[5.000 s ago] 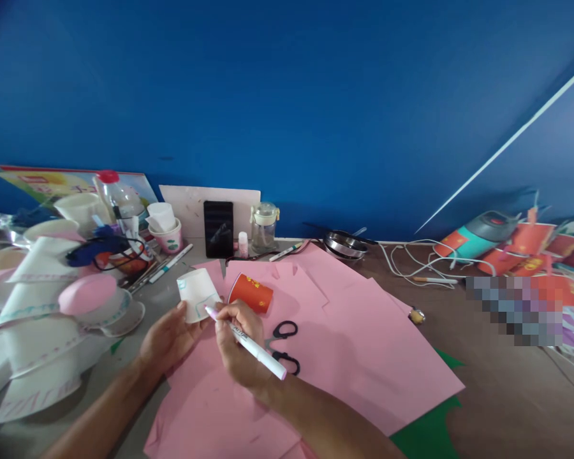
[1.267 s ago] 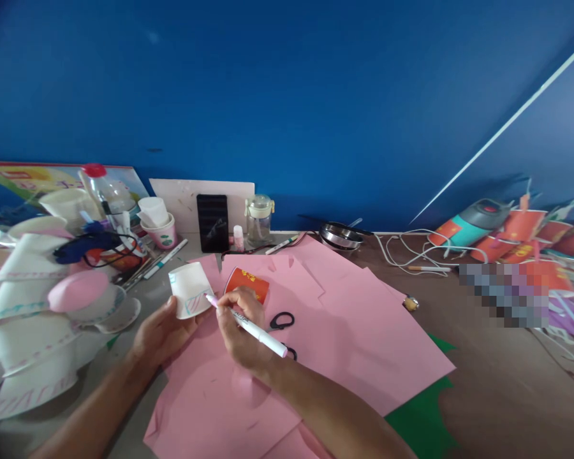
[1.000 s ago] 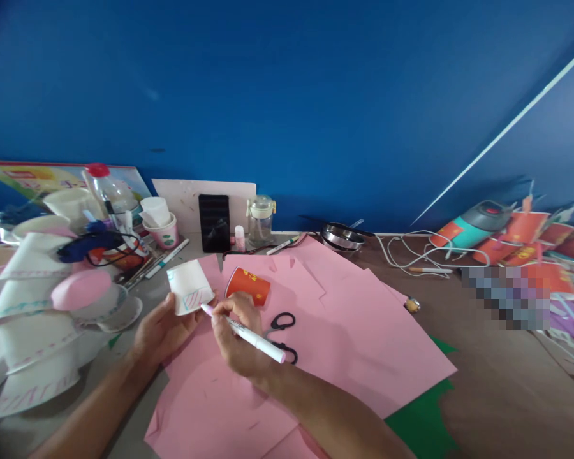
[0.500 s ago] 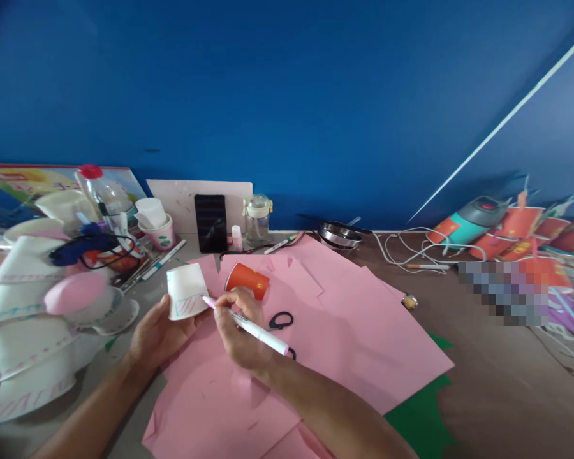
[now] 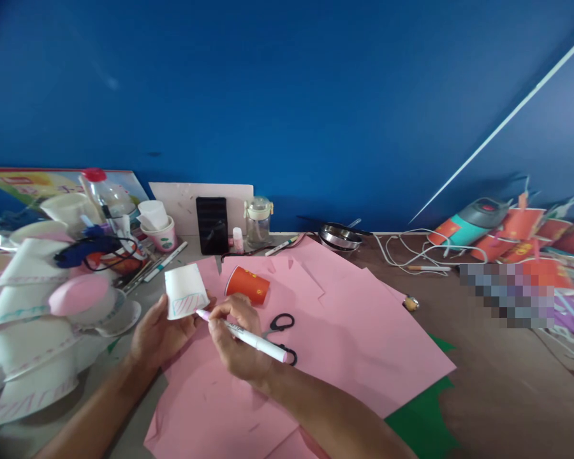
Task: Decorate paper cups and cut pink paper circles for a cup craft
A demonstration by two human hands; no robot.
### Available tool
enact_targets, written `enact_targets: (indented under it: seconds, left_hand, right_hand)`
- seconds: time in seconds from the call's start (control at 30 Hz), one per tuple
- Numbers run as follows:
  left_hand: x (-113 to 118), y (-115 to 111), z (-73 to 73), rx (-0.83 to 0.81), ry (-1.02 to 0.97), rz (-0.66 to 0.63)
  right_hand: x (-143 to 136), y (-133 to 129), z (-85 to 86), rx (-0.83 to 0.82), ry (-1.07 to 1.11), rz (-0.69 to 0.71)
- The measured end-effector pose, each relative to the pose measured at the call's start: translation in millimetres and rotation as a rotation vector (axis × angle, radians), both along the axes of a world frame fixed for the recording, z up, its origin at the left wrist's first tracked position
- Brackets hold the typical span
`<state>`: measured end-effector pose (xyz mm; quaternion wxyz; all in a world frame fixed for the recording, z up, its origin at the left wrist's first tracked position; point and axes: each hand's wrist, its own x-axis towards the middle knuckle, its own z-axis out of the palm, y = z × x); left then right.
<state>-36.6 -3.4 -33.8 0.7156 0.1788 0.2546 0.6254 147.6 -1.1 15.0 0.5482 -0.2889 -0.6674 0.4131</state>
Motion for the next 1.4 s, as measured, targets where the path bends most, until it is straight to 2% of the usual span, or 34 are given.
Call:
enact_targets:
  seconds: [0.17,0.63,0.93,1.23,1.4]
  left_hand:
    - [1,-1,0.6,-0.011,-0.009,0.019]
    - [1,-1,5.6,0.027,0.031,-0.013]
    - [2,0,0.9,-0.012,-0.002,0.028]
    - [5,1,-1.7,-0.02,0.005,-0.004]
    - [4,1,-2.5,0.011,0.024,-0.042]
  right_hand:
    - [3,7,-8.2,-0.055,0.009,-0.075]
    - [0,0,-1.7,-0.053,-0.012,-0.013]
    - [5,6,-9.5,-0.077,0.048,-0.014]
    - [2,0,3.8,0.03,0.021,-0.036]
    - [-2,-2,5.0,0.167,0.013,-0.053]
